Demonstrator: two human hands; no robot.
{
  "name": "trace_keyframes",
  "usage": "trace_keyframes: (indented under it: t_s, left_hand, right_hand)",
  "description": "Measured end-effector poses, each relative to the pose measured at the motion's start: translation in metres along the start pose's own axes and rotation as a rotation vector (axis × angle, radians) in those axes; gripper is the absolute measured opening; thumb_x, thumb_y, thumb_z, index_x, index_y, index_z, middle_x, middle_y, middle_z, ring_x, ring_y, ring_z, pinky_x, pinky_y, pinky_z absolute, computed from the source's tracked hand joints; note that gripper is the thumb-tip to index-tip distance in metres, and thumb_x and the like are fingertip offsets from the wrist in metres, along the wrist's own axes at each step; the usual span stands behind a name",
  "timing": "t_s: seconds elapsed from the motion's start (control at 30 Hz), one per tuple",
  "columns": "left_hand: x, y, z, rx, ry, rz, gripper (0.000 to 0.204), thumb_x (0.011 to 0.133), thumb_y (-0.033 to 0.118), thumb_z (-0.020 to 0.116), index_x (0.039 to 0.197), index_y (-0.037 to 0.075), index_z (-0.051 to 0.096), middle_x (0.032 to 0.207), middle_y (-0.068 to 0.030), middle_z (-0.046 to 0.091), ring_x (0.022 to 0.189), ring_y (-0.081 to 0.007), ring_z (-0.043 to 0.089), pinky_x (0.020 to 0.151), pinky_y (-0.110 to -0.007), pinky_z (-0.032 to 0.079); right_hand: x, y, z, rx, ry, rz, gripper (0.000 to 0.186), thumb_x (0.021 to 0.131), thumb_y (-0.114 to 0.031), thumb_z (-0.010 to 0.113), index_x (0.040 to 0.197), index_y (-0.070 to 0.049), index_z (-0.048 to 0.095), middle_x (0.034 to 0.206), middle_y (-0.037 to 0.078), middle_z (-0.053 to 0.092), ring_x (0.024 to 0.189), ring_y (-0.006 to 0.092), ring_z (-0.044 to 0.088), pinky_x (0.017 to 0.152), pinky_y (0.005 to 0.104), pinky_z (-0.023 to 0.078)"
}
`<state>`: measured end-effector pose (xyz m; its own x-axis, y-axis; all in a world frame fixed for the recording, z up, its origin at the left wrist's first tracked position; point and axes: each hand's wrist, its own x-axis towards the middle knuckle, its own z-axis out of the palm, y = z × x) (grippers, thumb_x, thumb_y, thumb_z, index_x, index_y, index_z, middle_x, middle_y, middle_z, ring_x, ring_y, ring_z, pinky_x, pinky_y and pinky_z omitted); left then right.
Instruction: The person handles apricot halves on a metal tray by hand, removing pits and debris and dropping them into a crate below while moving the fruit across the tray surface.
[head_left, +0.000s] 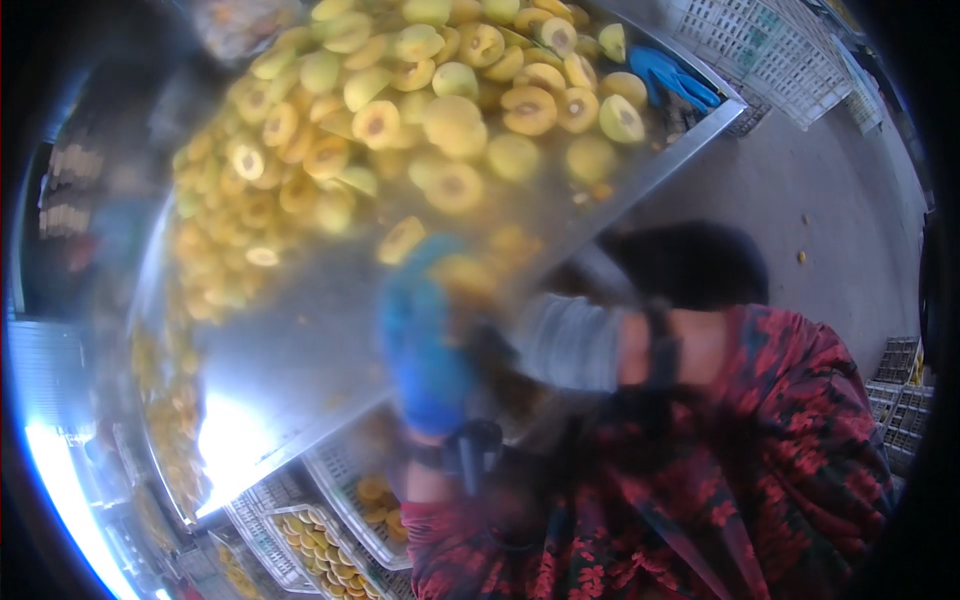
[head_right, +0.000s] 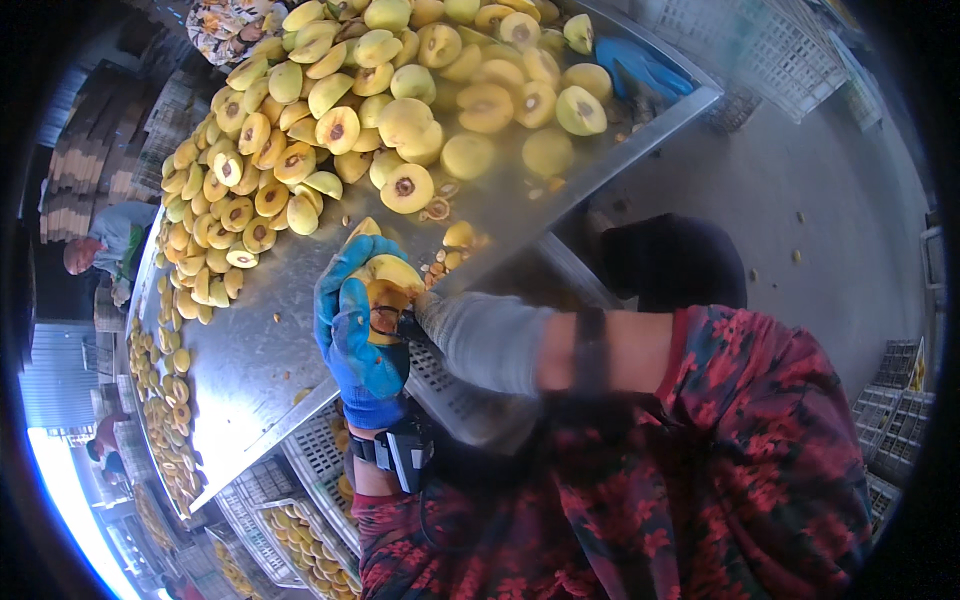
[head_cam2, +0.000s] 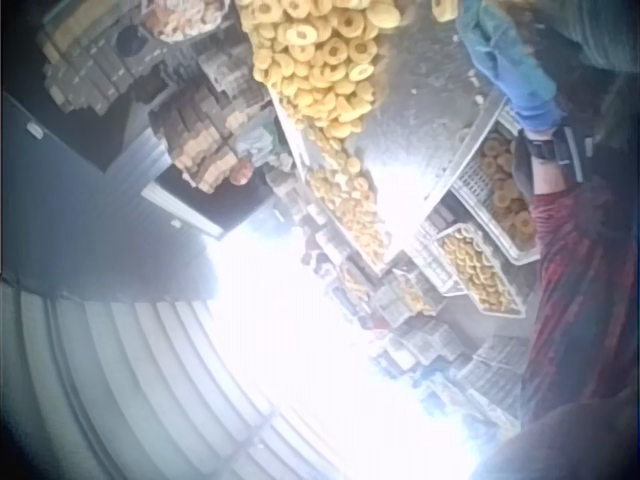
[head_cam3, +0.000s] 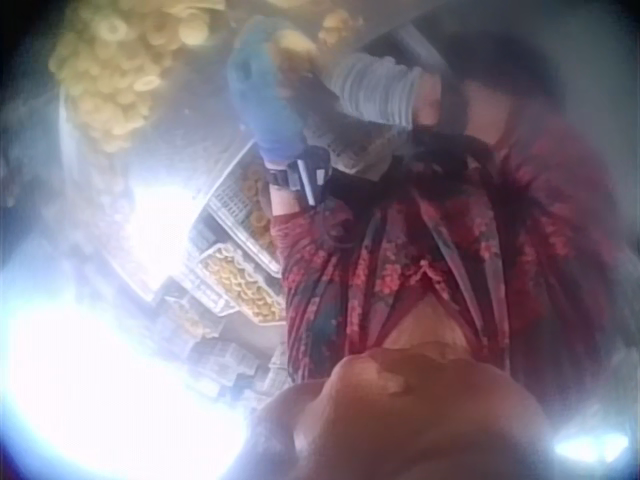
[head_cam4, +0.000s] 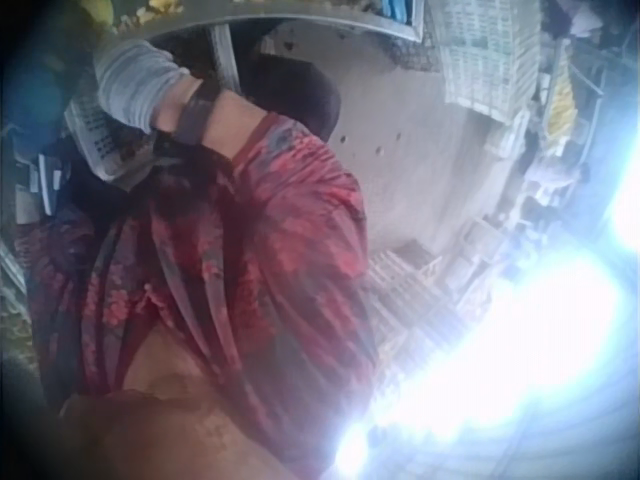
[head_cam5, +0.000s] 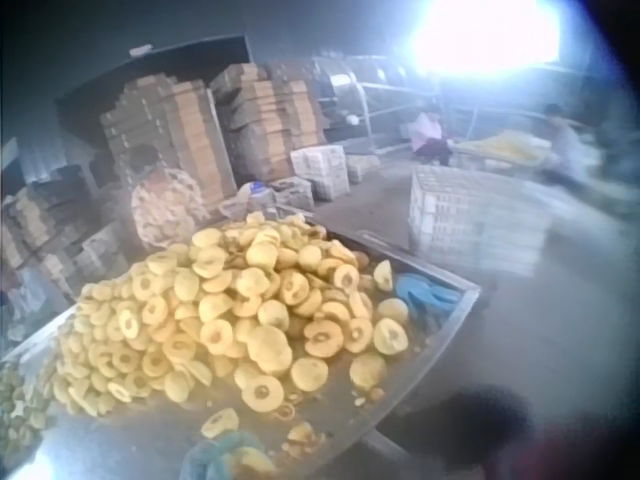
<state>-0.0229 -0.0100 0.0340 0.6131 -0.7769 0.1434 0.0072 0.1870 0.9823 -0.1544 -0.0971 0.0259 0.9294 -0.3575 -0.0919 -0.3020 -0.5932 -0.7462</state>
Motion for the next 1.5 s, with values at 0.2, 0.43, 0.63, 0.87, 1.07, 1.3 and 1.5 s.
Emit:
trace_keyframes:
  t_s: [0.2, 0.43, 0.63, 0.87, 1.07, 1.3, 1.5]
  left_hand:
    - [0.005, -0.005, 0.001, -0.025, -0.027, -0.035, 0.038, 0.097, 0.024, 0.052, 0.124, -0.004, 0.055, 0.119, -0.0162, 0.06, 0.107, -0.0267, 0.059, 0.094, -0.039, 0.049]
    - [-0.002, -0.014, 0.01, -0.123, -0.045, -0.111, 0.036, 0.097, 0.022, 0.053, 0.124, -0.003, 0.056, 0.118, -0.0147, 0.06, 0.107, -0.0269, 0.06, 0.093, -0.04, 0.05]
    - [0.014, -0.017, 0.005, 0.277, -0.077, 0.21, 0.036, 0.097, 0.021, 0.053, 0.125, -0.003, 0.055, 0.12, -0.0145, 0.06, 0.11, -0.0274, 0.059, 0.096, -0.041, 0.048]
    - [0.018, -0.026, -0.012, 0.203, 0.076, 0.186, 0.036, 0.094, 0.016, 0.057, 0.125, -0.003, 0.056, 0.125, -0.0148, 0.059, 0.116, -0.0258, 0.057, 0.099, -0.039, 0.046]
    - [0.01, -0.024, -0.001, 0.306, 0.075, 0.144, 0.035, 0.094, 0.012, 0.058, 0.125, -0.003, 0.058, 0.124, -0.0148, 0.061, 0.112, -0.0224, 0.058, 0.098, -0.036, 0.046]
    - [0.008, -0.016, -0.005, 0.155, 0.102, 0.108, 0.032, 0.094, 0.013, 0.058, 0.122, -0.003, 0.059, 0.121, -0.0137, 0.062, 0.109, -0.0203, 0.058, 0.096, -0.033, 0.046]
    - [0.005, -0.002, -0.013, 0.441, 0.162, 0.257, 0.032, 0.096, 0.018, 0.056, 0.121, -0.002, 0.06, 0.116, -0.0118, 0.063, 0.105, -0.0195, 0.059, 0.094, -0.033, 0.047]
  right_hand:
    - [0.01, 0.037, 0.024, -0.096, -0.013, -0.072, 0.035, 0.1, -0.029, 0.036, 0.112, -0.005, 0.058, 0.095, 0.019, 0.067, 0.09, 0.0365, 0.065, 0.079, 0.0442, 0.052]
    - [-0.011, 0.019, -0.003, -0.079, -0.083, 0.039, 0.035, 0.101, -0.028, 0.036, 0.113, -0.005, 0.059, 0.096, 0.018, 0.067, 0.092, 0.0357, 0.065, 0.079, 0.0434, 0.051]
    - [-0.031, 0.045, -0.006, 0.014, -0.424, 0.182, 0.047, 0.086, -0.036, 0.064, 0.121, -0.006, 0.057, 0.098, 0.017, 0.068, 0.097, 0.035, 0.065, 0.083, 0.0396, 0.052]
    - [-0.039, 0.073, 0.026, -1.297, 0.419, -0.307, 0.028, 0.084, -0.024, 0.061, 0.105, -0.006, 0.056, 0.085, 0.009, 0.064, 0.068, 0.0268, 0.065, 0.058, 0.0364, 0.052]
    - [-0.005, 0.082, 0.031, -0.79, 0.428, -0.283, 0.02, 0.087, -0.014, 0.054, 0.105, -0.006, 0.055, 0.082, 0.009, 0.063, 0.064, 0.0255, 0.065, 0.054, 0.035, 0.051]
    - [-0.018, 0.074, 0.04, 0.036, 0.198, -0.201, 0.028, 0.086, -0.022, 0.061, 0.106, -0.004, 0.055, 0.088, 0.014, 0.066, 0.077, 0.0318, 0.07, 0.062, 0.0383, 0.055]
    - [-0.057, 0.027, 0.001, -0.959, 0.095, -0.239, 0.021, 0.099, -0.018, 0.051, 0.116, -0.009, 0.059, 0.07, 0.004, 0.057, 0.059, 0.0119, 0.056, 0.05, 0.026, 0.046]
